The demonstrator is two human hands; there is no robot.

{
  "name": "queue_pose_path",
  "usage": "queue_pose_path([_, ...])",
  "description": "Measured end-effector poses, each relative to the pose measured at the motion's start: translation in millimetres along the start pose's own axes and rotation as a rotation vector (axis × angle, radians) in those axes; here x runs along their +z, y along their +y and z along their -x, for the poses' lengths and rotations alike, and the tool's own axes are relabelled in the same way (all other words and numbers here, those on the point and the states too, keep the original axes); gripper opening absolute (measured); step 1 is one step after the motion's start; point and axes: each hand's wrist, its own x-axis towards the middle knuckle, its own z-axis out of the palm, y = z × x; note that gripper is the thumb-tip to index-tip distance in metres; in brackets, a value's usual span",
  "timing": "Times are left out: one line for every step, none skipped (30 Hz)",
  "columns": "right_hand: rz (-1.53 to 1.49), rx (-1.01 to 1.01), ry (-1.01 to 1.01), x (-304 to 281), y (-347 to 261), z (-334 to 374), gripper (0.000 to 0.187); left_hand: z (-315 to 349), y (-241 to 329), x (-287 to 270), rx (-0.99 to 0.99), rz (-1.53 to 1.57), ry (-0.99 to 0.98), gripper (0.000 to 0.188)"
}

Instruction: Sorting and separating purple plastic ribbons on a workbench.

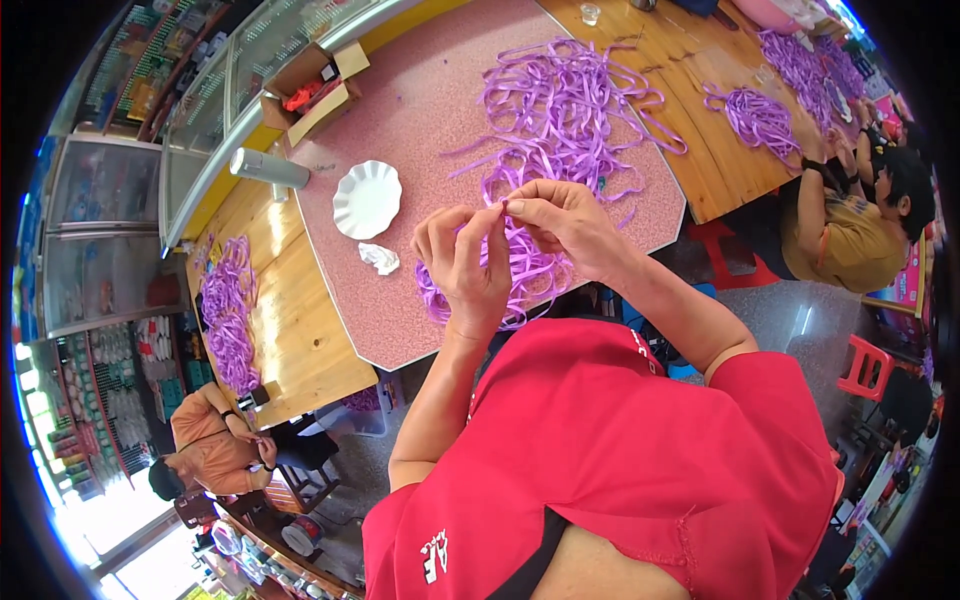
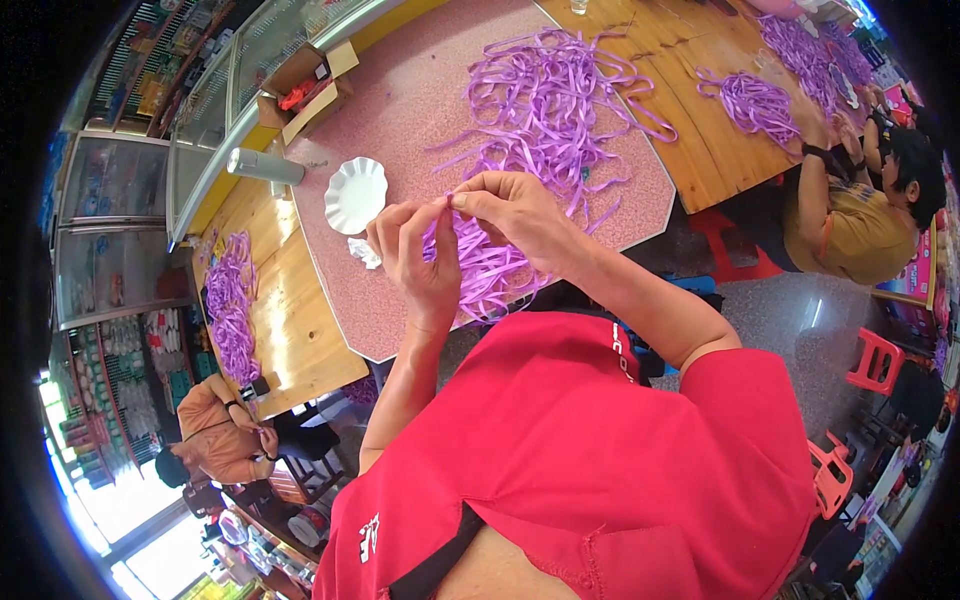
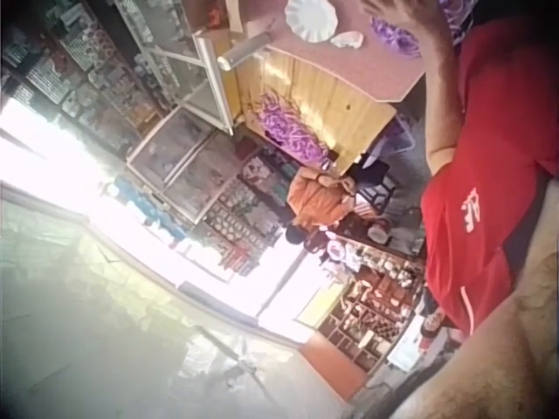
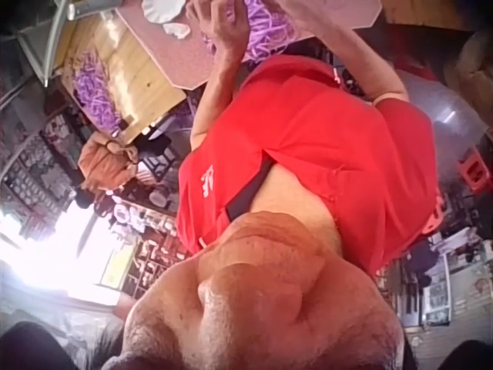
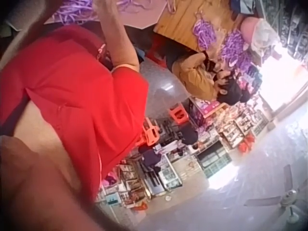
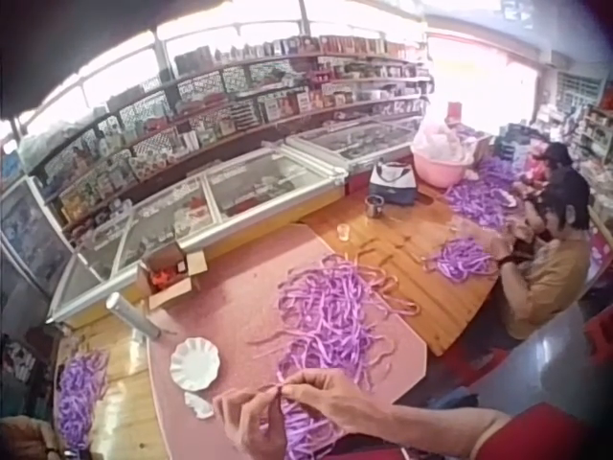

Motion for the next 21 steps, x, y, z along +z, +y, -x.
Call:
queue_pose_path([0.026, -0.013, 0.008, 1.3, -0.4, -0.1, 0.014, -0.2, -0.7, 0.0, 0.021, -0.025, 0.019, 0.029])
queue_pose_path([0.052, -0.025, 0.017, 2.2, -0.9, -0.1, 0.014, -0.4, -0.9, -0.3, 0.042, -0.049, 0.037, 0.030])
queue_pose_path([0.051, -0.025, 0.016, 2.7, -1.5, 0.1, 0.014, -1.0, -0.2, -0.9, 0.043, -0.051, 0.037, 0.030])
queue_pose_path([0.093, -0.042, 0.028, 2.4, -1.8, 0.0, 0.014, -1.5, 0.3, -0.6, 0.054, -0.070, 0.037, 0.030])
queue_pose_path([0.135, -0.058, 0.041, 2.2, -1.9, 0.0, 0.014, -2.0, 0.8, -0.5, 0.064, -0.090, 0.036, 0.030])
queue_pose_path([0.135, -0.058, 0.042, 2.3, -1.7, -0.1, 0.014, -2.4, 0.9, -0.7, 0.065, -0.090, 0.035, 0.030])
queue_pose_path([0.147, -0.067, 0.055, 2.3, -1.5, -0.3, 0.014, -2.7, 0.9, -1.0, 0.082, -0.106, 0.022, 0.030])
queue_pose_path([0.159, -0.077, 0.067, 2.2, -1.2, -0.5, 0.014, -2.8, 0.7, -1.1, 0.099, -0.122, 0.009, 0.030])
queue_pose_path([0.159, -0.077, 0.068, 1.8, -1.1, -0.5, 0.014, -2.8, 0.2, -0.7, 0.100, -0.122, 0.009, 0.030])
queue_pose_path([0.150, -0.062, 0.065, 1.5, -1.3, -0.6, 0.014, -3.2, -0.4, -0.5, 0.089, -0.114, 0.016, 0.030])
queue_pose_path([0.141, -0.048, 0.062, 1.2, -1.5, -0.7, 0.014, -3.6, -0.8, -0.7, 0.079, -0.107, 0.024, 0.029])
queue_pose_path([0.141, -0.048, 0.061, 0.8, -1.2, -1.0, 0.014, -3.9, -1.0, -1.3, 0.079, -0.108, 0.024, 0.029])
queue_pose_path([0.137, -0.045, 0.063, -0.6, -0.1, -1.6, 0.015, -4.0, -1.4, -1.0, 0.081, -0.101, 0.013, 0.029])
queue_pose_path([0.134, -0.043, 0.064, -1.7, 0.6, -2.0, 0.015, -4.1, -1.6, -0.7, 0.082, -0.094, 0.001, 0.029])
queue_pose_path([0.134, -0.042, 0.065, -2.3, 0.8, -2.3, 0.015, -4.5, -0.9, -0.8, 0.081, -0.093, 0.001, 0.029])
queue_pose_path([0.147, -0.041, 0.070, -2.0, 0.3, -2.4, 0.015, -5.7, 0.6, -2.2, 0.075, -0.099, -0.018, 0.029])
queue_pose_path([0.160, -0.039, 0.075, -1.8, 0.0, -2.5, 0.015, -6.2, 1.6, -3.0, 0.068, -0.106, -0.036, 0.030])
queue_pose_path([0.160, -0.038, 0.074, -1.8, 0.4, -2.7, 0.015, -6.3, 2.1, -2.1, 0.067, -0.106, -0.037, 0.030])
queue_pose_path([0.159, -0.038, 0.069, -1.6, 1.2, -2.8, 0.015, -6.3, 2.8, -0.7, 0.028, -0.086, -0.038, 0.029])
queue_pose_path([0.158, -0.039, 0.064, -1.5, 1.8, -2.9, 0.015, -6.4, 2.8, 0.2, -0.012, -0.066, -0.040, 0.028])
queue_pose_path([0.159, -0.038, 0.063, -1.8, 1.2, -2.8, 0.015, -6.2, 1.9, 0.8, -0.013, -0.066, -0.040, 0.028])
